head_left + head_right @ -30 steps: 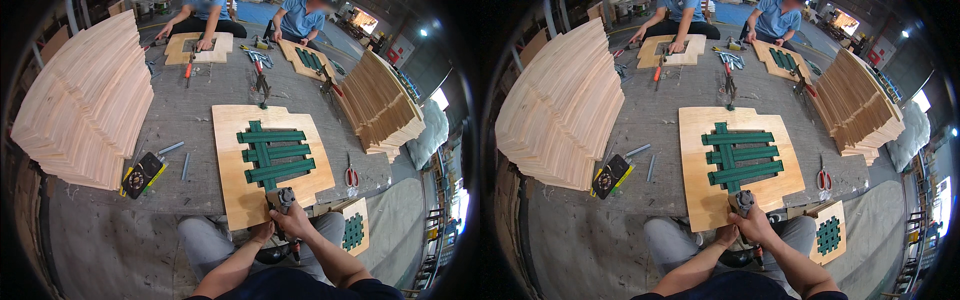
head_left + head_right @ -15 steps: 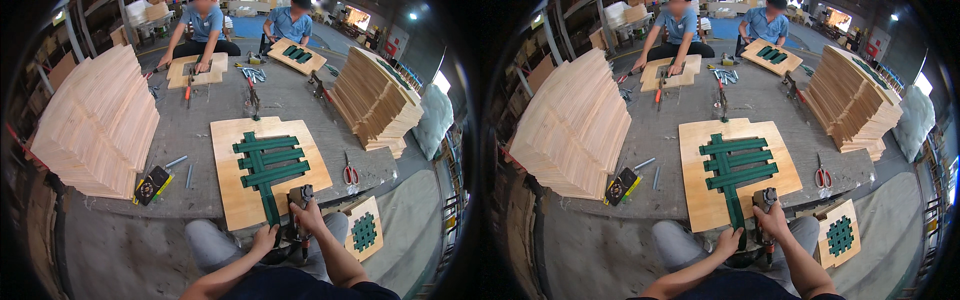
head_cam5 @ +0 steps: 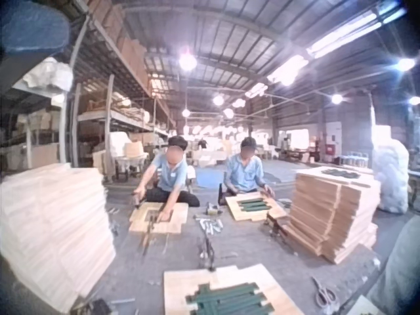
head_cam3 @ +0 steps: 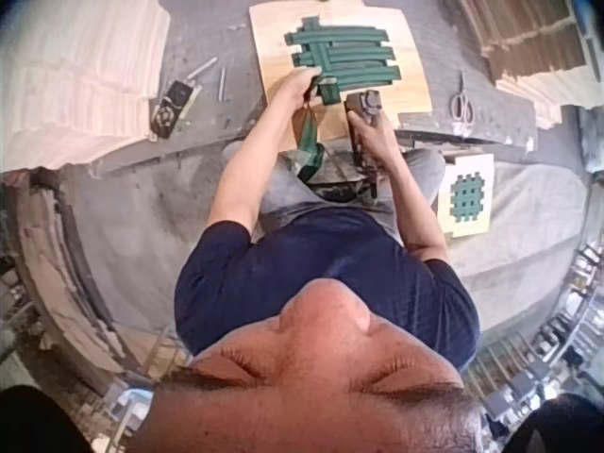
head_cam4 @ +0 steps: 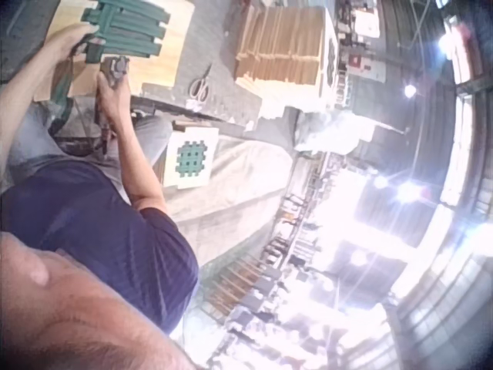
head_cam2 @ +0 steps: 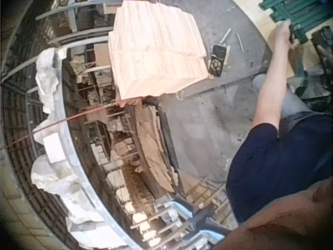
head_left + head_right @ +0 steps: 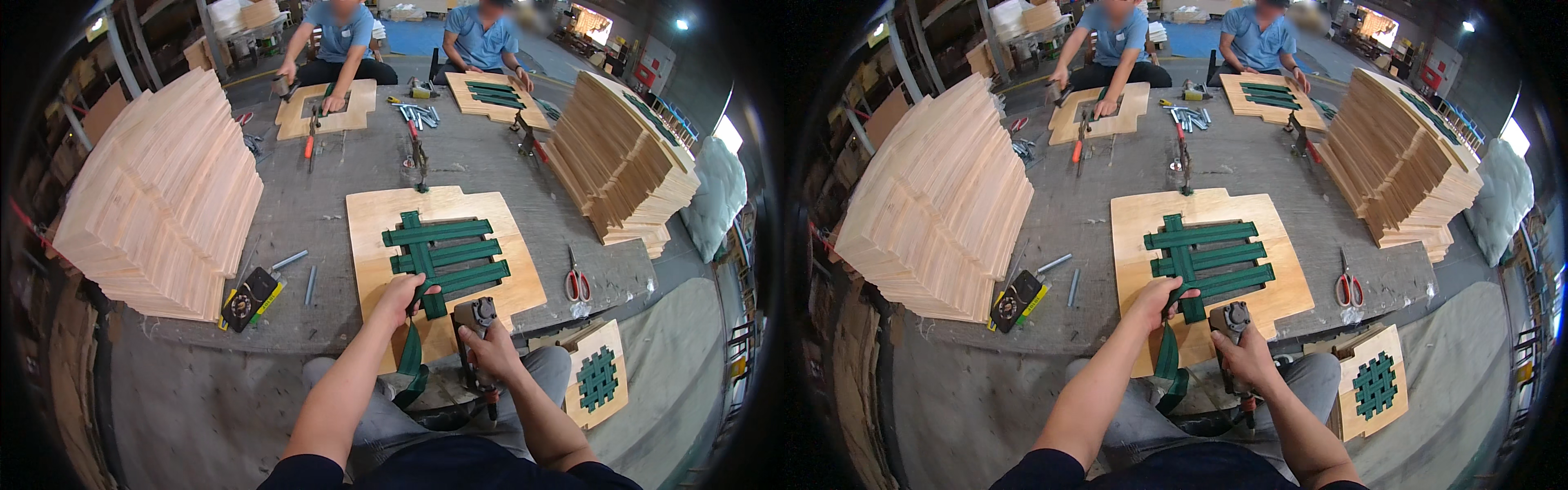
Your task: The person assembles a wooden frame by attaching green plastic strips to a square wooden board. They position the strips and use a nail gun to fasten them in place, repeating the process to form a grid pattern.
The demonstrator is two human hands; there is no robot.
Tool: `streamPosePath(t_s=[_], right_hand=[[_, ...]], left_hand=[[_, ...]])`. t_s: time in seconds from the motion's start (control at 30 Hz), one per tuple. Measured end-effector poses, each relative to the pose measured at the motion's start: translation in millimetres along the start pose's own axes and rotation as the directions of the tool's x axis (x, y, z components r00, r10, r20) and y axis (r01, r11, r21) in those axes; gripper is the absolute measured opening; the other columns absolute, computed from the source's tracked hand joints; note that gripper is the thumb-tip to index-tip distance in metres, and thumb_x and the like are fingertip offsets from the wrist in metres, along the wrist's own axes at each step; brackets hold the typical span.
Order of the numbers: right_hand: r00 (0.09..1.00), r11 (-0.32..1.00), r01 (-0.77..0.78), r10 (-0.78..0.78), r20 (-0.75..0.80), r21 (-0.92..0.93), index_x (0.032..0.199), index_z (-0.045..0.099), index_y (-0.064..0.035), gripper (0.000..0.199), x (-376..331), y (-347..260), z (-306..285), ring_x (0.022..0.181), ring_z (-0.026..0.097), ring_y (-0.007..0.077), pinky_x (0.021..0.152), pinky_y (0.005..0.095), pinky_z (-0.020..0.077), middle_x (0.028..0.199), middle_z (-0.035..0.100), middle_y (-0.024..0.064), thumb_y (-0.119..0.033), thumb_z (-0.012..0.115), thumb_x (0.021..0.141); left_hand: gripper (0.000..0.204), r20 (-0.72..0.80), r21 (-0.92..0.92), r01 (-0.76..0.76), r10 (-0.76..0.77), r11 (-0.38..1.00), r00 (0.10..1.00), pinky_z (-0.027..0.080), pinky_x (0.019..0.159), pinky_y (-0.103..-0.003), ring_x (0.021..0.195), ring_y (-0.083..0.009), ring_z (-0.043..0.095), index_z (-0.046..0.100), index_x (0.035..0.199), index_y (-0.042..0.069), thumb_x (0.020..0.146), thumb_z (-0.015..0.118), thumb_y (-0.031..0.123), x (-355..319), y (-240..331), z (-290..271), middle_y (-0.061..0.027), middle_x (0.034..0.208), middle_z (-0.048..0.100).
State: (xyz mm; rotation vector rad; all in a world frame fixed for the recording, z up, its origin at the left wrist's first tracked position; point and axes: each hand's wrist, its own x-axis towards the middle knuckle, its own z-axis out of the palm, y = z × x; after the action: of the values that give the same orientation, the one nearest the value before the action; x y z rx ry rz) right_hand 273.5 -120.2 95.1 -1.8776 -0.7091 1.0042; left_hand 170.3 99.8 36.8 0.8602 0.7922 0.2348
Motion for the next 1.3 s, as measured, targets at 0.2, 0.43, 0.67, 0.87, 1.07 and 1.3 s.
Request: streamPosePath(t_s=[0.2,0.43,0.67,0.87,1.07,1.3], right_hand=[[0.998,0.998,-0.053,0.054,0.030,-0.038,0.122,0.051,0.0008,0.039,9.9,-7.6,9.5,0.057,0.059,0.0112,0.051,0.0305,0.0481,0.079,0.064,0.0057,-0.026,0.069,0.100],[1.000,0.990,0.002,0.000,0.014,-0.139,0.132,0.049,-0.0010,0.051,21.5,10.4,17.0,0.086,0.068,0.0236,0.077,0.0371,0.0544,0.102,0.069,0.0145,-0.028,0.072,0.096],[0.999,0.982,0.023,-0.017,0.036,-0.187,0.137,0.049,-0.0041,0.055,22.4,10.2,21.7,0.107,0.068,0.0304,0.093,0.0414,0.0518,0.112,0.069,0.0190,-0.029,0.072,0.094],[0.995,0.971,0.036,-0.014,0.094,-0.235,0.137,0.048,-0.0029,0.056,25.8,2.2,22.0,0.106,0.068,0.0306,0.093,0.0410,0.0518,0.111,0.070,0.0187,-0.030,0.073,0.095],[0.992,0.983,-0.037,0.057,0.112,-0.179,0.131,0.054,-0.0016,0.046,15.8,-7.8,35.1,0.087,0.069,0.0243,0.076,0.0369,0.0541,0.102,0.070,0.0133,-0.027,0.072,0.096],[0.997,0.977,-0.063,0.071,-0.030,0.203,0.114,0.056,-0.0044,0.030,20.1,8.2,-1.2,0.056,0.059,0.0145,0.048,0.0316,0.0487,0.084,0.061,0.0030,-0.026,0.070,0.099]], left_hand=[[0.022,0.003,0.005,0.017,-0.017,1.000,1.000,0.033,0.036,-0.025,0.039,-0.0079,0.043,0.058,0.107,0.004,0.106,0.049,0.025,14.2,-5.9,2.3,-0.0138,0.100,0.078],[0.022,0.005,-0.012,0.032,-0.032,0.999,0.999,0.034,0.037,-0.025,0.040,-0.0077,0.045,0.059,0.107,0.004,0.106,0.050,0.025,14.1,-2.5,1.8,-0.0129,0.098,0.079],[0.021,0.012,-0.026,0.070,-0.069,0.997,0.998,0.035,0.038,-0.025,0.042,-0.0079,0.045,0.059,0.107,0.005,0.105,0.050,0.024,14.3,2.0,-0.5,-0.0131,0.100,0.078],[0.021,0.038,-0.033,0.073,-0.072,0.997,0.997,0.035,0.038,-0.027,0.041,-0.0092,0.045,0.058,0.108,0.005,0.105,0.051,0.024,18.8,-0.1,-6.9,-0.0142,0.102,0.078],[0.022,0.026,-0.037,0.104,-0.103,0.994,0.994,0.036,0.039,-0.028,0.039,-0.0100,0.043,0.058,0.109,0.004,0.104,0.050,0.024,18.1,-2.6,-5.6,-0.0137,0.102,0.078],[0.023,0.001,0.007,0.054,-0.054,0.999,0.999,0.035,0.038,-0.027,0.039,-0.0103,0.043,0.059,0.106,0.003,0.105,0.050,0.024,16.6,-3.4,2.3,-0.0133,0.097,0.078]])
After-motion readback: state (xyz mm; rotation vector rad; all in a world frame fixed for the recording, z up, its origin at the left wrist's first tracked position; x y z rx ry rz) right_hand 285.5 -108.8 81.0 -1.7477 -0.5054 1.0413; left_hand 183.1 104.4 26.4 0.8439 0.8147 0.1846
